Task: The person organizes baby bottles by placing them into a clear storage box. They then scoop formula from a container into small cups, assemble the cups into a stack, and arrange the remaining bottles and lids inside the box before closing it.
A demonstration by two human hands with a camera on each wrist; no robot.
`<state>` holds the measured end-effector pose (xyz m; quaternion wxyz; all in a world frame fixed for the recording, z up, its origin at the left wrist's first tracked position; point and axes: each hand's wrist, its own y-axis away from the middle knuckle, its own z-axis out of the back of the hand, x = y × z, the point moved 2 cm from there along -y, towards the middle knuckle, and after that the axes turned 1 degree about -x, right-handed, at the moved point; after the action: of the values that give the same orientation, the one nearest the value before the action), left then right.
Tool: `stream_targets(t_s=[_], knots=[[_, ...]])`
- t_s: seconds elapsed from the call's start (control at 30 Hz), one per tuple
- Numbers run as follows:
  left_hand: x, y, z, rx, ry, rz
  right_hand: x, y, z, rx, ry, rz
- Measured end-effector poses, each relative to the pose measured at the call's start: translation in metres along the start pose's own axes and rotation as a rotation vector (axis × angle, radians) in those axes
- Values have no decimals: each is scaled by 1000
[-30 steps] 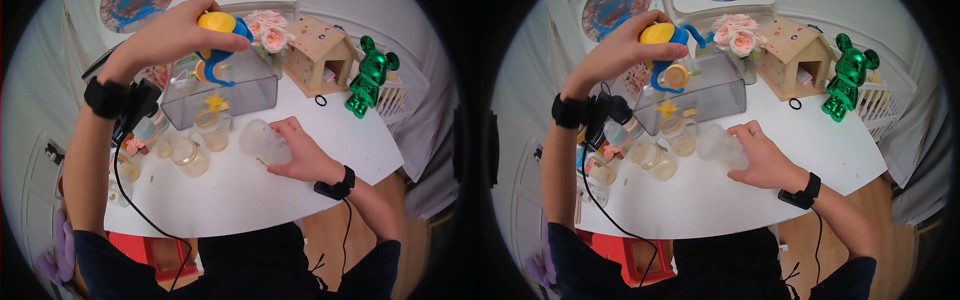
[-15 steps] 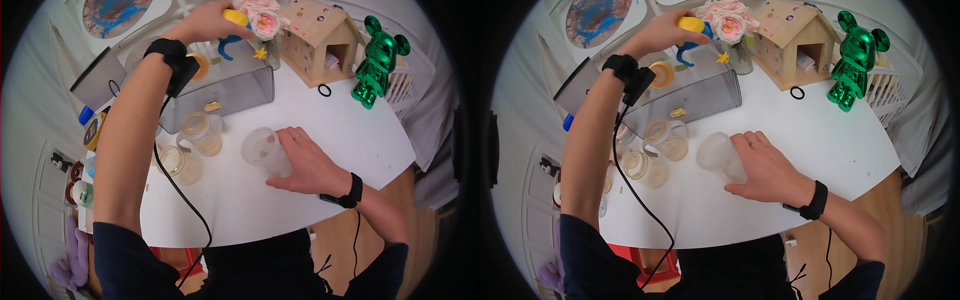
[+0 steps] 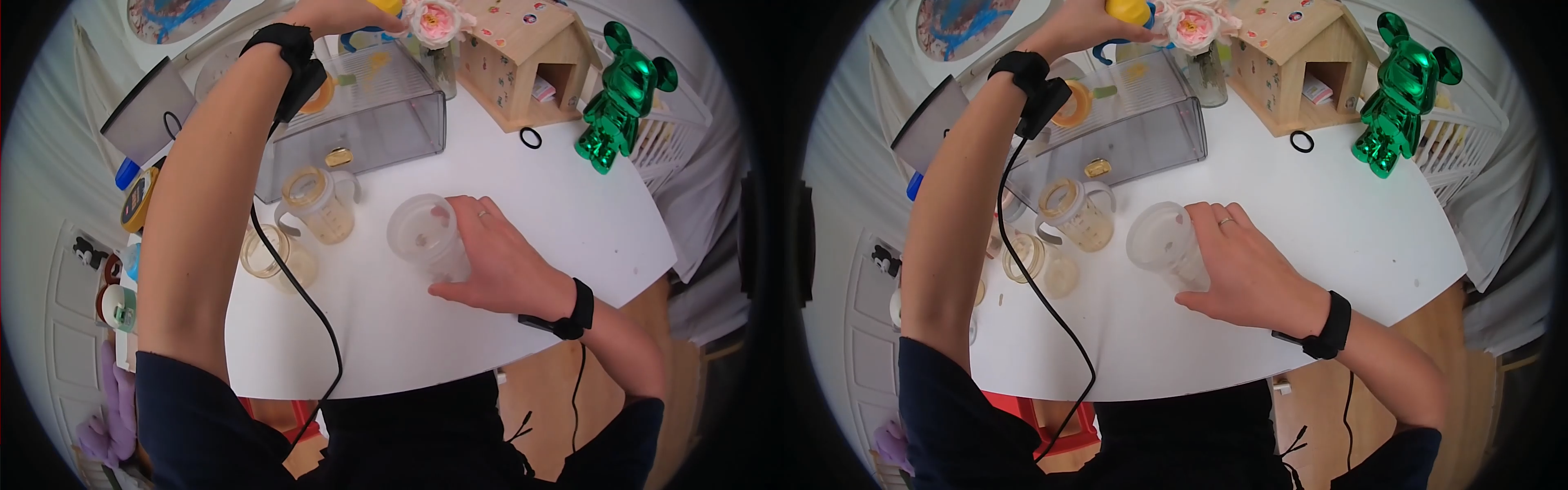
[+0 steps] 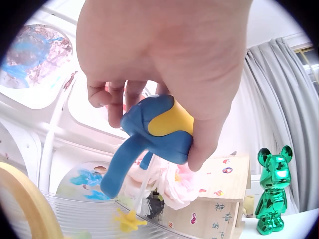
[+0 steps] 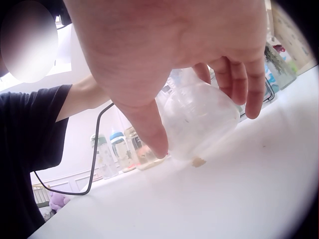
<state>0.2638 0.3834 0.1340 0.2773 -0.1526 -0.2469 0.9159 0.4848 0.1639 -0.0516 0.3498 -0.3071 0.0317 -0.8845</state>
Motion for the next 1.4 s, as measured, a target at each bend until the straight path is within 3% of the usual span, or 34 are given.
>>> stream_targets(t_s=[0.17,0.27,0.3,0.5,0.8,0.97,1.07,1.1,1.17,1.2,1.3,1.4], knots=[[11,15,-11,34,-164,-150,5,0,3,-1,-46,-17],[1,29,-19,117,-290,-148,5,-1,3,29,-85,-78],[29,26,-41,16,-398,-225,5,-1,2,27,-89,-74],[2,47,-44,194,-498,-188,6,1,4,19,-90,-64],[0,58,-35,235,-469,-233,10,0,3,7,-66,-59],[-2,67,-5,216,-461,-232,11,2,-6,29,-170,-73],[3,77,16,165,-493,-237,12,1,-14,-26,-144,58],[6,79,21,147,-506,-237,13,0,-12,35,-182,-13],[8,100,44,-60,-430,-260,24,-4,-8,164,-245,-143],[9,113,56,-161,-396,-265,24,-6,-10,150,-258,-118],[-45,165,126,118,-299,72,18,-6,-20,111,-281,-60],[-36,231,150,-61,-524,-150,21,-8,-25,85,-268,-49]])
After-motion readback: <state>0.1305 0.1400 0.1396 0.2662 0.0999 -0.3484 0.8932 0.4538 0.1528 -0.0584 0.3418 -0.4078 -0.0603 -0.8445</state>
